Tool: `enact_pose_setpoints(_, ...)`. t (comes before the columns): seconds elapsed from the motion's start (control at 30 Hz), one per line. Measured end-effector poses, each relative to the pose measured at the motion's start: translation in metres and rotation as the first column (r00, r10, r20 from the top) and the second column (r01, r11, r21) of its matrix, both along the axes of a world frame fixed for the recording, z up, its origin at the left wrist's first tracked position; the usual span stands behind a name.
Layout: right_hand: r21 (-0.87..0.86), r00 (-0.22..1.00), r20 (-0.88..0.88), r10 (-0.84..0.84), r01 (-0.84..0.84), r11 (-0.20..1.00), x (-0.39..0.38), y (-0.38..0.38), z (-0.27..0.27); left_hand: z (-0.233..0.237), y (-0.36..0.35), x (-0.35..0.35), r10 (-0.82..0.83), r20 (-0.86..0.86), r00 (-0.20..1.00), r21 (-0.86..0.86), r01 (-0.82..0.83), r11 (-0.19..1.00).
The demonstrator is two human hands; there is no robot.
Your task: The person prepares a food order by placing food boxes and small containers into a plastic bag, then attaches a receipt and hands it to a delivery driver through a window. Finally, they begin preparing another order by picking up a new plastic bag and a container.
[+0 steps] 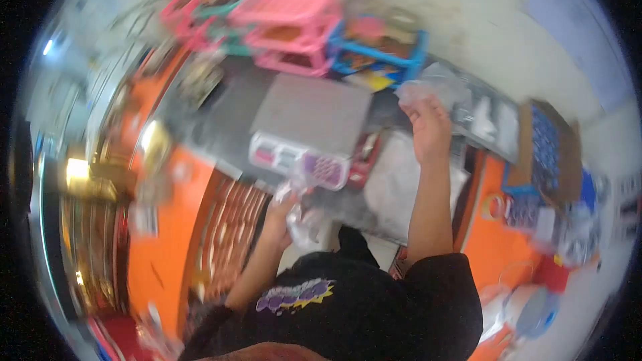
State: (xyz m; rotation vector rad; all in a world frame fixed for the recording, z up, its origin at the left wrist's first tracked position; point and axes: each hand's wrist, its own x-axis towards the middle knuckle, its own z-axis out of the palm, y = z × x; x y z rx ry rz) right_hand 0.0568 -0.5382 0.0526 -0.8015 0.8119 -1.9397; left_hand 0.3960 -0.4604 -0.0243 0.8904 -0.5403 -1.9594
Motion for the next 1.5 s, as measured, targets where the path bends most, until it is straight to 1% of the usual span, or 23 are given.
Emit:
enact_pose_setpoints(0.03,0.099,0.969,-0.236,0.079,-0.057,0.993,0.047,-0.001,-0.018,0.002,0.014,0.025,0.069,-0.057,0.996,-0.033,-0.071,0.997)
enact_pose_setpoints(0.1,0.421,0.653,-0.536,0.535,-0.342,0.84,0.15,0.027,-0.029,0.009,0.045,0.073,0.255,-0.149,0.956,-0.04,-0.263,0.964)
enact_pose_setpoints(0.17,0.135,0.239,-0.891,0.386,-0.673,0.728,0.273,0.072,-0.012,0.026,0.085,0.133,0.391,-0.274,0.879,-0.03,-0.414,0.91)
enact_pose_setpoints(0.23,0.184,0.077,-0.907,0.414,-0.811,0.556,0.372,0.12,-0.016,0.027,0.134,0.193,0.513,-0.368,0.775,-0.032,-0.562,0.827)
enact_pose_setpoints(0.3,0.224,-0.066,-0.918,0.391,-0.899,0.376,0.44,0.171,-0.026,0.015,0.192,0.242,0.637,-0.203,0.743,-0.157,-0.667,0.728)
enact_pose_setpoints(0.47,0.249,-0.134,-0.676,0.724,-0.967,0.053,0.574,0.271,-0.026,0.033,0.313,0.34,0.894,-0.297,0.335,-0.224,-0.935,0.276)
enact_pose_setpoints(0.53,0.348,-0.16,-0.169,0.973,-0.933,-0.093,0.608,0.309,-0.011,0.036,0.341,0.372,0.976,-0.186,-0.116,-0.274,-0.947,-0.165)
enact_pose_setpoints(0.57,0.267,-0.292,0.117,0.949,-0.911,-0.314,0.626,0.322,-0.004,0.031,0.353,0.384,0.974,0.048,-0.223,-0.323,-0.926,-0.197)
enact_pose_setpoints(0.6,0.252,-0.326,0.117,0.938,-0.904,-0.345,0.642,0.324,-0.012,0.032,0.355,0.39,0.965,0.048,-0.257,-0.338,-0.914,-0.226)
enact_pose_setpoints(0.67,0.305,-0.311,0.3,0.902,-0.865,-0.399,0.675,0.335,-0.041,0.029,0.365,0.4,0.785,0.546,-0.292,-0.661,-0.727,0.189)
enact_pose_setpoints(0.7,0.369,-0.304,0.368,0.878,-0.819,-0.439,0.688,0.34,-0.027,0.026,0.369,0.41,0.778,0.543,-0.316,-0.664,-0.729,0.167)
enact_pose_setpoints(0.77,0.359,-0.343,0.273,0.899,-0.831,-0.426,0.722,0.335,-0.041,0.015,0.374,0.427,0.605,0.697,-0.384,-0.716,-0.416,0.561)
enact_pose_setpoints(0.8,0.34,-0.352,0.174,0.92,-0.855,-0.392,0.743,0.332,-0.046,0.006,0.375,0.436,0.596,0.696,-0.4,-0.717,-0.429,0.549)
enact_pose_setpoints(0.87,0.332,-0.308,0.306,0.901,-0.852,-0.404,0.785,0.335,-0.041,-0.012,0.377,0.465,0.828,0.424,-0.366,-0.873,-0.407,0.267)
enact_pose_setpoints(0.93,0.256,-0.334,0.355,0.873,-0.864,-0.434,0.824,0.319,-0.061,-0.015,0.389,0.514,0.839,0.396,-0.372,-0.907,-0.299,0.296)
enact_pose_setpoints(1.0,0.259,-0.369,0.259,0.892,-0.863,-0.433,0.873,0.304,-0.082,-0.014,0.403,0.561,0.385,0.425,-0.819,-0.884,-0.283,0.372)
enact_pose_setpoints(1.1,0.327,-0.192,0.451,0.872,-0.873,-0.361,0.944,0.292,-0.08,-0.037,0.438,0.644,-0.313,0.561,-0.767,-0.69,-0.641,0.336)
enact_pose_setpoints(1.27,0.272,-0.499,0.311,0.809,-0.769,-0.579,1.066,0.32,-0.044,-0.043,0.545,0.717,-0.361,0.86,-0.36,-0.405,-0.912,-0.057)
enact_pose_setpoints(1.33,-0.046,-0.769,0.262,0.583,-0.613,-0.788,1.105,0.356,-0.031,-0.004,0.566,0.715,0.108,0.758,-0.644,-0.579,-0.739,-0.344)
enact_pose_setpoints(1.37,-0.041,-0.781,0.266,0.565,-0.595,-0.803,1.123,0.376,-0.024,0.008,0.574,0.717,0.094,0.762,-0.641,-0.573,-0.735,-0.363)
enact_pose_setpoints(1.43,-0.037,-0.931,0.128,0.342,-0.349,-0.936,1.154,0.42,-0.015,0.034,0.587,0.72,0.52,0.487,-0.702,-0.633,-0.694,-0.344)
enact_pose_setpoints(1.47,-0.035,-0.935,0.135,0.327,-0.334,-0.942,1.168,0.448,-0.018,0.049,0.588,0.723,0.508,0.493,-0.706,-0.627,-0.693,-0.354)
enact_pose_setpoints(1.5,0.269,-0.962,0.071,0.265,-0.237,-0.933,1.183,0.477,-0.025,0.07,0.583,0.729,0.623,0.424,-0.658,-0.607,-0.716,-0.343)
